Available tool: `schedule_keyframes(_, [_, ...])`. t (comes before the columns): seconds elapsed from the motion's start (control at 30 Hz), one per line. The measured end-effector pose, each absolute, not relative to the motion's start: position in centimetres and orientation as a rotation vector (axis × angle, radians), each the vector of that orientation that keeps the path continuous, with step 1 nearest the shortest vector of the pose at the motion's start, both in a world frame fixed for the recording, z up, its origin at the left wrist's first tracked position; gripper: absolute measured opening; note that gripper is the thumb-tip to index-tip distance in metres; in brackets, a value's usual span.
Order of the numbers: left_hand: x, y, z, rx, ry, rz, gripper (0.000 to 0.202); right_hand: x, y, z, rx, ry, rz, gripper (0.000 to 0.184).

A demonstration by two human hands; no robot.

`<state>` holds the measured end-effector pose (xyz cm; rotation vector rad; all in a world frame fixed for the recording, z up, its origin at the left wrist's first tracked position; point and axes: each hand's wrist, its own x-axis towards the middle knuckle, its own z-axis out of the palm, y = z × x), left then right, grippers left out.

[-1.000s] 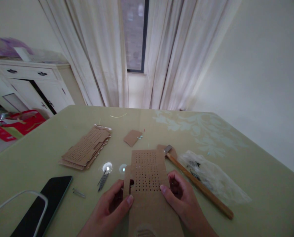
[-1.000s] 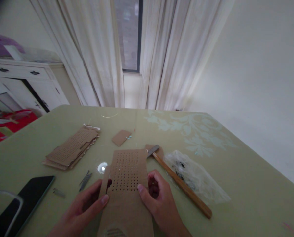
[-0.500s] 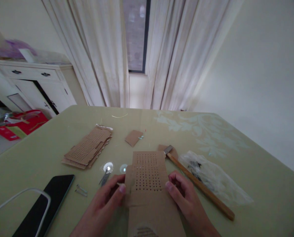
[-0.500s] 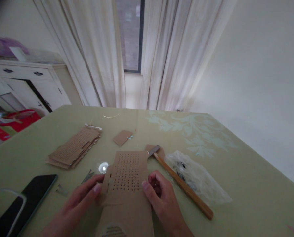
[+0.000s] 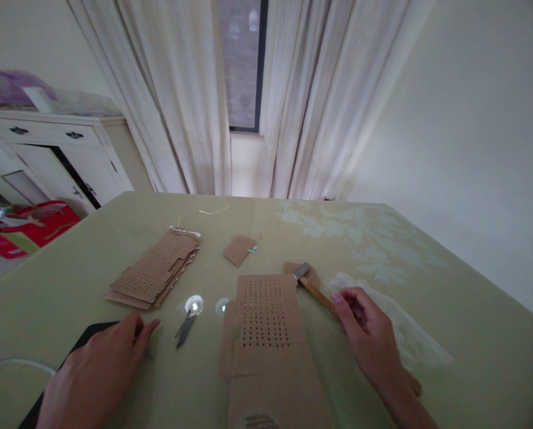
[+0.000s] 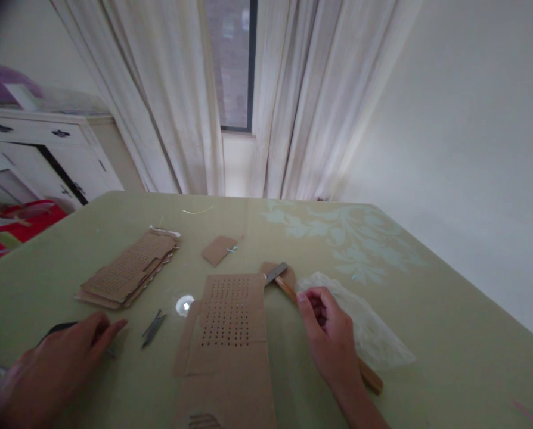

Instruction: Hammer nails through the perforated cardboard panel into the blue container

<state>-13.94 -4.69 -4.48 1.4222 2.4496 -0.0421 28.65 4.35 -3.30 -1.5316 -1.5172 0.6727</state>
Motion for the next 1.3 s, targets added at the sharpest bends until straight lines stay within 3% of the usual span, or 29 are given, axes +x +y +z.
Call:
schedule_keyframes(0.3, [-13.6,-5.5,-6.3,1.626,2.451,0.001,0.037,29.6,5.6,-4.8,-1.656,-1.828,0.334,0.036])
schedule_keyframes(0.6, [-11.5,-3.6,-4.7,1.653,2.383,0.034,0.046,29.4,5.4,-6.6,-1.644,-1.985,0.299,0.026])
schedule_keyframes(1.03, [-11.9,-3.8,-5.4,1.712,2.340,0.396,0.031,29.9,5.8,-7.7,-1.613,-2.082,0.286,0.030])
schedule_keyframes(1.3, [-11.9,-3.7,-6.6,1.835,2.304,0.390,0.025,29.9,5.8,-8.0,-1.608,-2.105,0.273,0.033])
